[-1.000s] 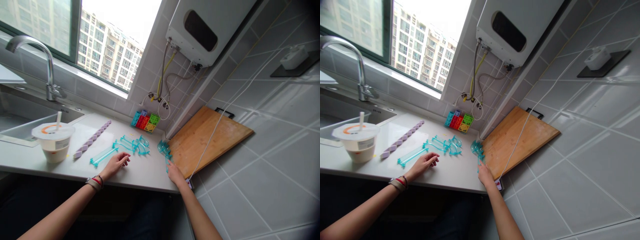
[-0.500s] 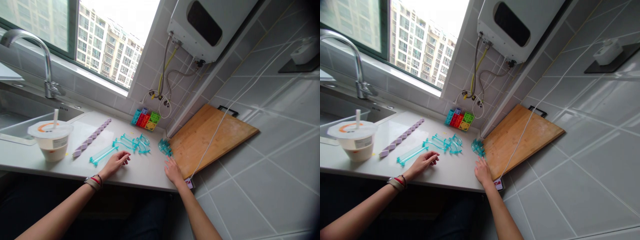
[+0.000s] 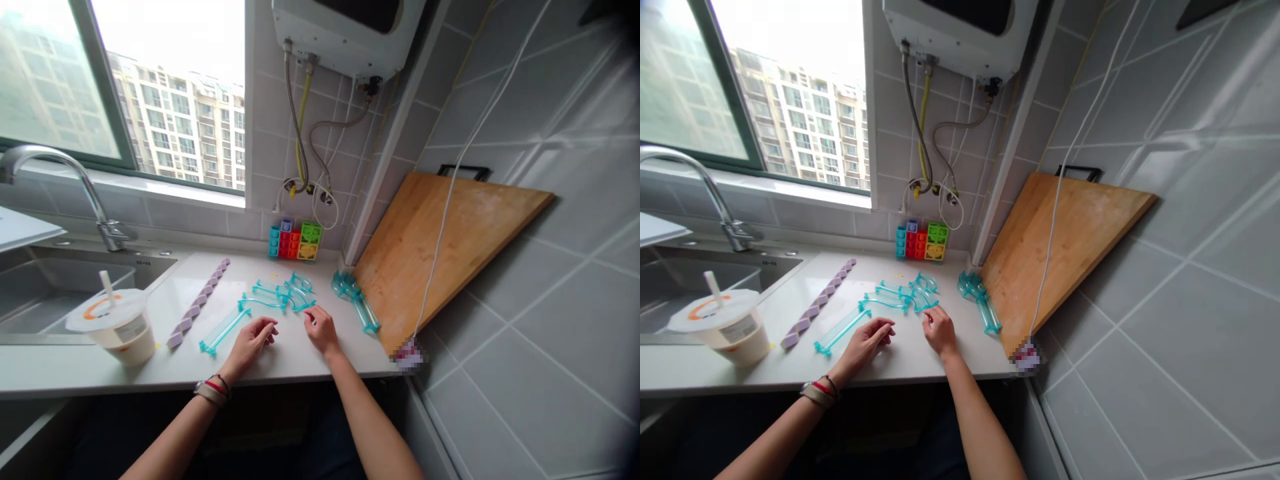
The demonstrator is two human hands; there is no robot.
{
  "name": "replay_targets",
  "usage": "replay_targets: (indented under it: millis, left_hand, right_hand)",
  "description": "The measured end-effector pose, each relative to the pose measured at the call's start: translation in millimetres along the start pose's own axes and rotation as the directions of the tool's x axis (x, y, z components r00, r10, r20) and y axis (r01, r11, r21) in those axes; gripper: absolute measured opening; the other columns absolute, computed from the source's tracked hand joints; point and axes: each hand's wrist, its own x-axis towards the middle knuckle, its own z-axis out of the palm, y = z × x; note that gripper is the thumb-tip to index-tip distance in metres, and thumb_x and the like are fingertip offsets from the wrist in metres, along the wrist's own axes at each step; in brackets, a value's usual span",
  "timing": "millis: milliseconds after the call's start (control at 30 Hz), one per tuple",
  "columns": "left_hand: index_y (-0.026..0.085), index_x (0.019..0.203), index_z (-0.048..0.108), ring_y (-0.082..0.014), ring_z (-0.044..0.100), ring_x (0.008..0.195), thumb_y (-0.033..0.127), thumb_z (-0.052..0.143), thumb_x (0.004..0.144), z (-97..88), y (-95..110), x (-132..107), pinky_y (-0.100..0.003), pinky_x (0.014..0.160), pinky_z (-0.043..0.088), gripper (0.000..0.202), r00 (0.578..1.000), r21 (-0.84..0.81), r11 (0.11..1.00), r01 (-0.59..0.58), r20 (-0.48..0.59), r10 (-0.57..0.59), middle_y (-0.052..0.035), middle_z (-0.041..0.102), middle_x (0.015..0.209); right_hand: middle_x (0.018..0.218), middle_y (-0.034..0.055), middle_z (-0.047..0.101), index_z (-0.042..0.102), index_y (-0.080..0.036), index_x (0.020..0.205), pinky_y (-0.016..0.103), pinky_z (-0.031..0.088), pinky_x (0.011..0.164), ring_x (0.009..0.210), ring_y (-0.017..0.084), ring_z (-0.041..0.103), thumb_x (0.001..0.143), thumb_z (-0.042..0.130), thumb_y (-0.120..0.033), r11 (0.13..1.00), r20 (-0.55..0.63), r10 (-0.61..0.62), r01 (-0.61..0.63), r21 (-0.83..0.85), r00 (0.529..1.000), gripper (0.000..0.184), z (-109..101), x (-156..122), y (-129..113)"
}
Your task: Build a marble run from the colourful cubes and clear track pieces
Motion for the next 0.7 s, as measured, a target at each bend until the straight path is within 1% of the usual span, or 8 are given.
replay_targets:
  millis: [100, 233, 367, 467, 533, 567, 633, 700]
  left_hand:
    - [0.018, 0.106, 0.067, -0.0196, 0.069, 0.073, 0.046, 0.047, 0.100, 6.2, 4, -6, -0.033, 0.072, 0.056, 0.034, 0.997, 0.165, 0.985, -0.051, 0.059, 0.042, -0.0081, 0.074, 0.088]
    - [0.024, 0.098, 0.072, -0.0216, 0.067, 0.084, 0.032, 0.057, 0.095, 17.6, 14, -19, -0.035, 0.082, 0.051, 0.018, 0.975, 0.383, 0.905, -0.184, 0.185, 0.119, -0.0079, 0.072, 0.096]
    - [0.025, 0.104, 0.071, -0.0224, 0.065, 0.086, 0.026, 0.051, 0.099, 17.5, 23, -30, -0.037, 0.084, 0.052, 0.021, 0.952, 0.512, 0.814, -0.276, 0.260, 0.159, -0.0090, 0.070, 0.097]
    - [0.025, 0.105, 0.071, -0.0288, 0.063, 0.108, 0.022, 0.051, 0.099, 0.7, 25, -34, -0.045, 0.096, 0.050, 0.022, 0.939, 0.588, 0.739, -0.329, 0.288, 0.189, -0.0115, 0.070, 0.108]
    - [0.026, 0.110, 0.071, -0.0343, 0.054, 0.127, 0.020, 0.052, 0.097, -19.2, 25, -33, -0.052, 0.105, 0.044, 0.023, 0.945, 0.699, 0.636, -0.327, 0.252, 0.208, -0.0126, 0.068, 0.122]
    - [0.026, 0.114, 0.070, -0.0360, 0.049, 0.134, 0.021, 0.053, 0.097, -31.0, 24, -32, -0.053, 0.108, 0.041, 0.025, 0.955, 0.766, 0.572, -0.294, 0.213, 0.206, -0.0125, 0.065, 0.129]
    - [0.025, 0.126, 0.065, -0.0365, 0.045, 0.138, 0.024, 0.054, 0.096, -55.6, 21, -28, -0.052, 0.110, 0.040, 0.031, 0.979, 0.864, 0.470, -0.179, 0.111, 0.168, -0.0133, 0.060, 0.137]
    - [0.021, 0.136, 0.058, -0.0365, 0.048, 0.135, 0.028, 0.055, 0.096, -77.8, 16, -23, -0.051, 0.111, 0.040, 0.041, 0.993, 0.899, 0.431, -0.080, 0.032, 0.117, -0.0162, 0.057, 0.141]
  right_hand:
    - [0.091, 0.0065, 0.074, 0.076, -0.019, 0.101, 0.029, 0.053, 0.082, 0.076, 0.018, 0.065, 0.093, 0.052, -0.022, 0.994, 0.007, 0.034, -0.034, 0.107, 0.999, 0.026, 2, -5, 7]
    - [0.083, 0.0038, 0.076, 0.077, -0.019, 0.096, 0.028, 0.054, 0.077, 0.071, 0.018, 0.066, 0.090, 0.056, -0.027, 0.965, 0.009, 0.114, -0.113, 0.238, 0.993, 0.023, 1, -5, 16]
    - [0.074, 0.0041, 0.074, 0.075, -0.017, 0.101, 0.028, 0.055, 0.069, 0.066, 0.019, 0.068, 0.094, 0.050, -0.036, 0.909, -0.042, 0.258, -0.227, 0.350, 0.965, 0.032, 5, -2, 24]
    - [0.072, 0.0045, 0.074, 0.074, -0.018, 0.099, 0.028, 0.055, 0.066, 0.067, 0.020, 0.070, 0.092, 0.052, -0.040, 0.867, -0.044, 0.322, -0.276, 0.414, 0.946, 0.032, 8, -2, 27]
    - [0.070, 0.0036, 0.073, 0.075, -0.019, 0.097, 0.028, 0.055, 0.063, 0.066, 0.020, 0.070, 0.090, 0.055, -0.040, 0.847, -0.025, 0.339, -0.294, 0.443, 0.941, 0.030, 10, -2, 29]
    - [0.069, 0.0032, 0.073, 0.075, -0.019, 0.097, 0.028, 0.054, 0.062, 0.066, 0.020, 0.070, 0.089, 0.056, -0.041, 0.838, -0.016, 0.346, -0.302, 0.454, 0.938, 0.030, 10, -2, 29]
    - [0.069, 0.0031, 0.073, 0.075, -0.019, 0.097, 0.028, 0.054, 0.061, 0.065, 0.020, 0.070, 0.089, 0.056, -0.041, 0.824, -0.005, 0.362, -0.317, 0.469, 0.932, 0.030, 11, -2, 30]
    - [0.069, 0.0034, 0.073, 0.076, -0.019, 0.097, 0.028, 0.054, 0.060, 0.063, 0.020, 0.069, 0.088, 0.056, -0.042, 0.817, -0.002, 0.373, -0.327, 0.475, 0.928, 0.031, 11, -2, 30]
